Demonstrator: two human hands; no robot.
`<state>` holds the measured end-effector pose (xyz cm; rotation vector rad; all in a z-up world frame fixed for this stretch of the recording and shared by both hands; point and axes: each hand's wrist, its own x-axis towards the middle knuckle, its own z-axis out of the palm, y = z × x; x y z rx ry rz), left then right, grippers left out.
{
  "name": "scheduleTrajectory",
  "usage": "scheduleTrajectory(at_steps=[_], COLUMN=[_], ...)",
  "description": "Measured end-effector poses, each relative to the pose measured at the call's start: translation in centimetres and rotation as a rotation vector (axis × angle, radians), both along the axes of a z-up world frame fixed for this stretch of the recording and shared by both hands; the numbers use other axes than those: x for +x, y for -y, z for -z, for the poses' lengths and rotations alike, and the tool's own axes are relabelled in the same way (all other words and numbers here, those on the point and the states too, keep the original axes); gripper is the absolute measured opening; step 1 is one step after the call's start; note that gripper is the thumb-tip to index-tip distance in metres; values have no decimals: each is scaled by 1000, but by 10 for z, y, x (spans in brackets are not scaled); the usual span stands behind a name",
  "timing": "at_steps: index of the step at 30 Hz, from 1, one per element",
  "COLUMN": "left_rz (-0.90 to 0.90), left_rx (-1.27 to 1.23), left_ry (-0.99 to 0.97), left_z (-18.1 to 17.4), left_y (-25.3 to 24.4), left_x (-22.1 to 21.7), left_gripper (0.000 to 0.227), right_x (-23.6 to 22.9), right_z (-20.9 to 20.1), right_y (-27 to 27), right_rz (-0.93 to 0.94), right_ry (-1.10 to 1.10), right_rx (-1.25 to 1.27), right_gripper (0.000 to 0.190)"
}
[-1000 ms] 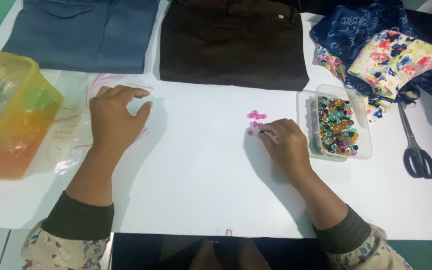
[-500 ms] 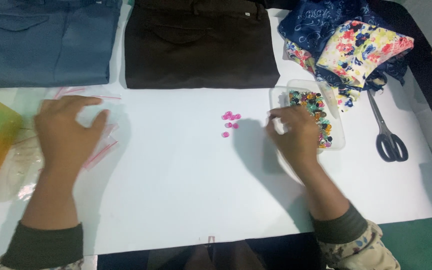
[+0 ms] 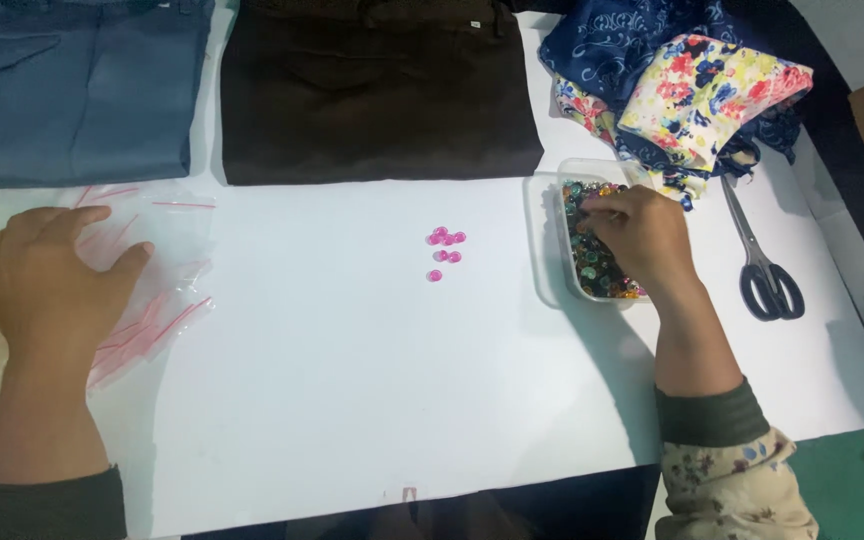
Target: Sorting small plastic buttons by color and packaging them into zip-lock bags.
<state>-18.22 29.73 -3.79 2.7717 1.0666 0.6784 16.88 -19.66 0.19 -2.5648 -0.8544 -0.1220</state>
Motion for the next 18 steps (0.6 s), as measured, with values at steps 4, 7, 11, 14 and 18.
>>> scheduleTrajectory(at_steps=[4, 7, 11, 14, 18], left_rz=[36, 18, 77, 111, 192], left_rx=[83, 107, 152, 188, 295], left_ry=[-69, -137, -20, 44, 102], left_z=[8, 16, 15, 13, -4], left_y=[-9, -12, -8, 5, 45], left_x=[-2, -4, -2, 5, 16], left_gripper=[60, 62, 55, 47, 37], right_x=[7, 10, 6, 3, -31], right_z=[-4, -3, -6, -5, -19], right_y=[-6, -7, -10, -8, -23], right_rz=[-2, -29, -53, -26, -110], right_ry=[-53, -55, -40, 28, 298], right_rx=[-131, -94, -86, -53, 181], right_gripper=[29, 29, 24, 19, 17])
